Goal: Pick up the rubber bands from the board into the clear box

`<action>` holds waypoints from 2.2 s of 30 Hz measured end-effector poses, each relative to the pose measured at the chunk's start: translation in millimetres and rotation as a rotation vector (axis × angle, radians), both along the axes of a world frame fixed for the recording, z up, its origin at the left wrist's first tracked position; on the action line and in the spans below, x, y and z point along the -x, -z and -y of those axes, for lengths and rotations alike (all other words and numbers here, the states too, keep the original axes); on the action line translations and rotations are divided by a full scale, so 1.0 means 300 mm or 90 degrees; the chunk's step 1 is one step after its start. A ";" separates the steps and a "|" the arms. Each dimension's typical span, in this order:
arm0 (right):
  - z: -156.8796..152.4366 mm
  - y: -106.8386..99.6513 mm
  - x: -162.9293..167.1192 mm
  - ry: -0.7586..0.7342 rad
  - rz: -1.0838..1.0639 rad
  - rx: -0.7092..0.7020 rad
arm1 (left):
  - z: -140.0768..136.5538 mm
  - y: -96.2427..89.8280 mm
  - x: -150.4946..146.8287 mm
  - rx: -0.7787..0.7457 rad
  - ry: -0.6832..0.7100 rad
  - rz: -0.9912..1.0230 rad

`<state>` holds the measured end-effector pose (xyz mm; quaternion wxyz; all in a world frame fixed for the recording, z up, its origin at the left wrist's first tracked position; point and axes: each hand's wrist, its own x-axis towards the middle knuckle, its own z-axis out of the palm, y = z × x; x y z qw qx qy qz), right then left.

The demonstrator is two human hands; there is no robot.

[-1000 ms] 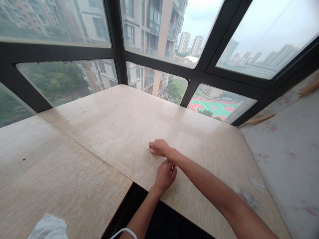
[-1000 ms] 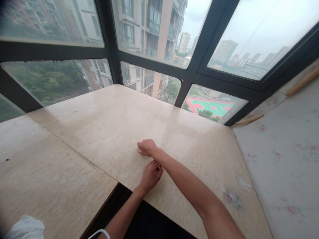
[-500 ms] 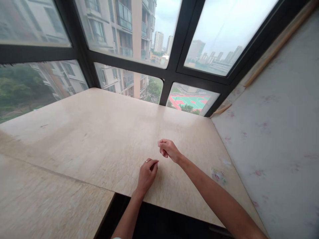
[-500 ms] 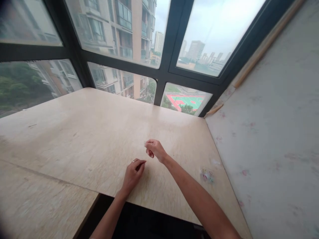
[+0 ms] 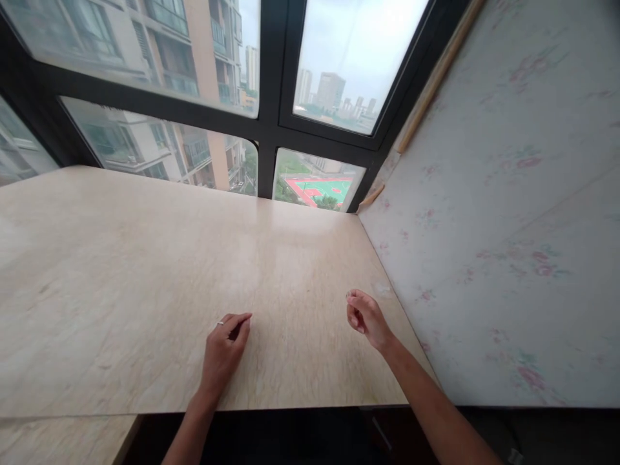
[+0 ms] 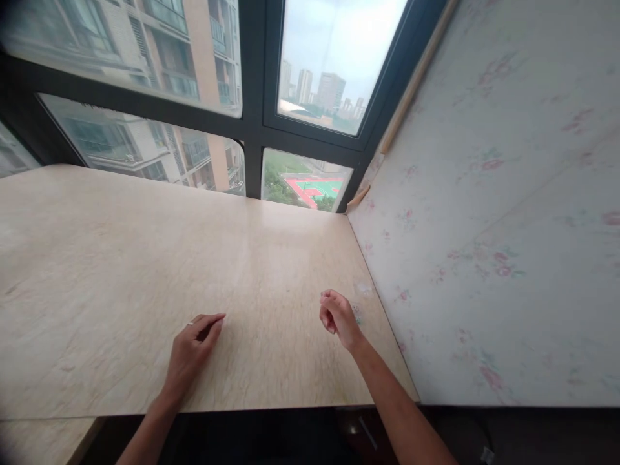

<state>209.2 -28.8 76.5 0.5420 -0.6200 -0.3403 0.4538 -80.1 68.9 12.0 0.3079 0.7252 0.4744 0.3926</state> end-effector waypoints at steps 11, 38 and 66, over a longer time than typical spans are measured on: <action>0.221 0.050 -0.322 0.093 0.277 0.180 | -0.002 -0.029 -0.026 0.005 -0.039 -0.063; 0.311 0.139 -0.338 0.107 0.358 0.220 | -0.010 -0.023 -0.038 0.013 -0.079 -0.121; 0.427 0.081 -0.321 0.174 0.321 0.147 | -0.014 -0.010 -0.044 0.011 -0.084 -0.151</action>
